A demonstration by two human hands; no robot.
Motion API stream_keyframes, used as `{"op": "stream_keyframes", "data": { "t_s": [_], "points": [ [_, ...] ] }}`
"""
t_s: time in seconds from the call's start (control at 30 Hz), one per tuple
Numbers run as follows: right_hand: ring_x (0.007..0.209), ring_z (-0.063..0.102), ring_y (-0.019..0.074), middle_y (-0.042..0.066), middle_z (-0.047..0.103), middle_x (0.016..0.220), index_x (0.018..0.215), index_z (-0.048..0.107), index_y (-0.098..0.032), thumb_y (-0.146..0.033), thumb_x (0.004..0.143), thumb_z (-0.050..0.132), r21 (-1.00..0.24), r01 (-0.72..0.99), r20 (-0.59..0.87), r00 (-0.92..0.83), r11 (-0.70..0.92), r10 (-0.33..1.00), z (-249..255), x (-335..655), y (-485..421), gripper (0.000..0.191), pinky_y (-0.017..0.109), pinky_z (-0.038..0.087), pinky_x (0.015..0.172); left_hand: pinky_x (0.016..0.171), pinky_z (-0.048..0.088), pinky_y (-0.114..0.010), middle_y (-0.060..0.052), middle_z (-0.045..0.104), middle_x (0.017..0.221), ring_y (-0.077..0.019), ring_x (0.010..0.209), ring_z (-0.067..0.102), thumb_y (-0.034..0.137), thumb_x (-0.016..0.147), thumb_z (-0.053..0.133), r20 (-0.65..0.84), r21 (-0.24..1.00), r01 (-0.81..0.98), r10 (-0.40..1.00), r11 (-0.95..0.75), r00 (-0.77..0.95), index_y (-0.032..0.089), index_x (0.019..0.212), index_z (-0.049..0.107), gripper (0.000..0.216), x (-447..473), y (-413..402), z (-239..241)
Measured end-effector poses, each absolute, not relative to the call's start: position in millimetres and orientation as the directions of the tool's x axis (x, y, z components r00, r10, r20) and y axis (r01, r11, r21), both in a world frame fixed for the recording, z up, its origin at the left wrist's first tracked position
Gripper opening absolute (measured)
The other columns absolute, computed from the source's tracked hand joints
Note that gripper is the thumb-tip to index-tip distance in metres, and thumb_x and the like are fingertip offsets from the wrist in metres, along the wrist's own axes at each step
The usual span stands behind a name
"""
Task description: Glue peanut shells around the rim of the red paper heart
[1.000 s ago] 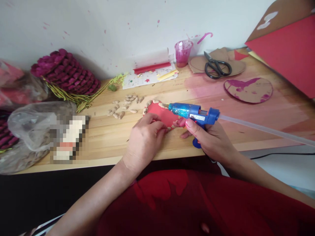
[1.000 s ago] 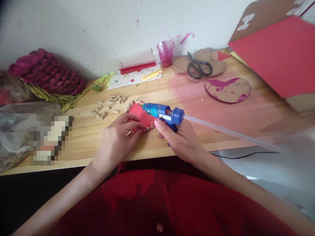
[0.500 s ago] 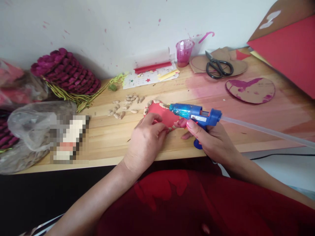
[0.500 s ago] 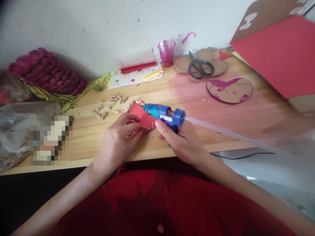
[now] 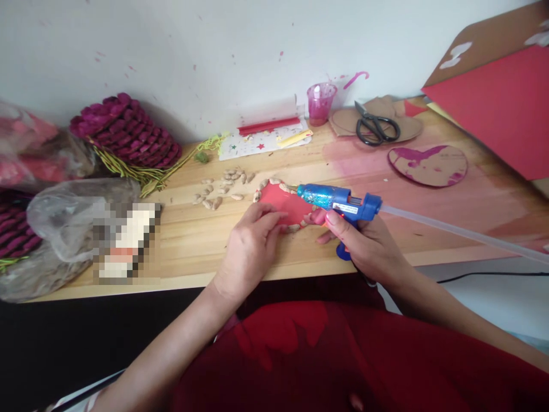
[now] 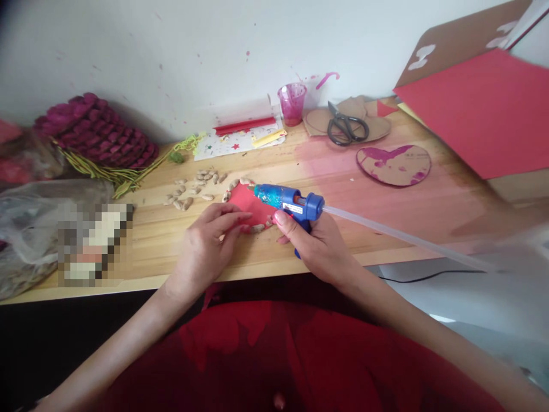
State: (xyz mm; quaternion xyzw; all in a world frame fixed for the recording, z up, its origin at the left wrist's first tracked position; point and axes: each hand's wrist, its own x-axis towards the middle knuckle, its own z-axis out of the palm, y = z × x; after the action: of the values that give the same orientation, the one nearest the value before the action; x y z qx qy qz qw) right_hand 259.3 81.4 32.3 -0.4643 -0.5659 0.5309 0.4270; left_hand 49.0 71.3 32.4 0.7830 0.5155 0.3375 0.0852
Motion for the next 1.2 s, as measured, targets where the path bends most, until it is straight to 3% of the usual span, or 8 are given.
{"op": "stream_keyframes", "data": {
  "t_s": [0.1, 0.27, 0.4, 0.6, 0.73, 0.83, 0.97, 1.2],
  "points": [
    [0.074, 0.069, 0.0164, 0.005, 0.073, 0.096, 0.095, 0.069, -0.022, -0.052, 0.094, 0.060, -0.998, 0.057, -0.002, -0.212, 0.011, 0.977, 30.7, 260.0, 81.6, 0.031, 0.030, 0.060, 0.064, 0.089, 0.055, -0.033, -0.010, 0.067, 0.110, -0.0175, 0.101, 0.065, 0.003, 0.095, 0.048, 0.488, 0.452, 0.756, 0.841, -0.474, 0.236, 0.015, 0.114, 0.071, 0.032, 43.8, 62.2, 29.4],
    [0.075, 0.069, 0.0160, 0.005, 0.073, 0.094, 0.096, 0.069, -0.021, -0.048, 0.095, 0.060, -0.998, 0.057, 0.021, -0.216, 0.035, 0.976, 30.6, 259.9, 80.6, 0.029, 0.031, 0.061, 0.067, 0.091, 0.050, -0.043, -0.014, 0.066, 0.118, -0.0259, 0.110, 0.056, 0.000, 0.092, 0.047, 0.478, 0.170, 0.795, 0.754, -0.582, 0.450, 0.014, 0.130, 0.063, 0.044, 48.6, 42.6, 21.0],
    [0.072, 0.070, 0.0157, 0.005, 0.074, 0.093, 0.093, 0.068, -0.021, -0.047, 0.093, 0.062, -0.998, 0.045, 0.026, -0.197, 0.036, 0.980, 33.2, 258.1, 80.5, 0.027, 0.029, 0.060, 0.062, 0.089, 0.043, -0.044, -0.015, 0.069, 0.118, -0.0298, 0.110, 0.054, 0.002, 0.090, 0.048, 0.442, 0.022, 0.825, 0.746, -0.565, 0.499, 0.010, 0.130, 0.062, 0.043, 56.4, 38.3, 20.6],
    [0.081, 0.072, 0.0195, 0.006, 0.073, 0.096, 0.093, 0.069, -0.022, -0.051, 0.093, 0.063, -1.000, 0.003, 0.015, -0.189, 0.016, 0.982, 28.8, 258.5, 77.4, 0.030, 0.032, 0.061, 0.068, 0.090, 0.040, -0.042, -0.015, 0.069, 0.116, -0.0293, 0.108, 0.055, 0.003, 0.089, 0.049, 0.460, -0.026, 0.815, 0.716, -0.579, 0.524, 0.008, 0.126, 0.062, 0.039, 59.9, 41.1, 23.2],
    [0.095, 0.072, 0.0262, 0.007, 0.069, 0.099, 0.089, 0.065, -0.025, -0.055, 0.095, 0.057, -0.964, -0.238, 0.112, 0.024, 0.114, 0.993, 29.3, 261.7, 73.0, 0.032, 0.036, 0.059, 0.065, 0.088, 0.041, -0.043, -0.014, 0.070, 0.112, -0.0285, 0.105, 0.057, 0.002, 0.089, 0.047, 0.437, -0.036, 0.805, 0.715, -0.592, 0.545, 0.008, 0.128, 0.058, 0.041, 60.6, 41.0, 24.1],
    [0.091, 0.073, 0.0267, 0.005, 0.065, 0.090, 0.088, 0.061, -0.027, -0.059, 0.096, 0.050, -0.934, -0.339, 0.065, 0.147, 0.112, 0.987, 32.1, 264.5, 75.1, 0.035, 0.035, 0.056, 0.059, 0.088, 0.041, -0.044, -0.014, 0.070, 0.110, -0.0287, 0.105, 0.057, 0.002, 0.089, 0.047, 0.431, -0.054, 0.803, 0.711, -0.594, 0.555, 0.006, 0.127, 0.058, 0.040, 61.2, 41.1, 25.2],
    [0.083, 0.072, 0.0233, 0.004, 0.065, 0.081, 0.089, 0.060, -0.025, -0.055, 0.099, 0.047, -0.964, -0.265, 0.005, 0.099, 0.031, 0.995, 29.8, 265.1, 80.0, 0.034, 0.031, 0.054, 0.057, 0.088, 0.041, -0.046, -0.013, 0.070, 0.106, -0.0286, 0.105, 0.056, 0.003, 0.090, 0.047, 0.410, -0.063, 0.799, 0.714, -0.598, 0.567, 0.006, 0.128, 0.057, 0.039, 61.3, 42.0, 26.9],
    [0.067, 0.069, 0.0171, 0.007, 0.075, 0.092, 0.088, 0.071, -0.024, -0.050, 0.095, 0.061, -0.986, -0.135, -0.090, -0.031, -0.093, 0.995, 27.3, 267.0, 73.8, 0.029, 0.031, 0.050, 0.059, 0.091, 0.039, -0.044, -0.012, 0.068, 0.106, -0.0264, 0.104, 0.055, 0.013, 0.095, 0.050, 0.371, -0.071, 0.799, 0.727, -0.598, 0.577, 0.006, 0.128, 0.059, 0.034, 61.2, 43.1, 28.6]
  ]
}}
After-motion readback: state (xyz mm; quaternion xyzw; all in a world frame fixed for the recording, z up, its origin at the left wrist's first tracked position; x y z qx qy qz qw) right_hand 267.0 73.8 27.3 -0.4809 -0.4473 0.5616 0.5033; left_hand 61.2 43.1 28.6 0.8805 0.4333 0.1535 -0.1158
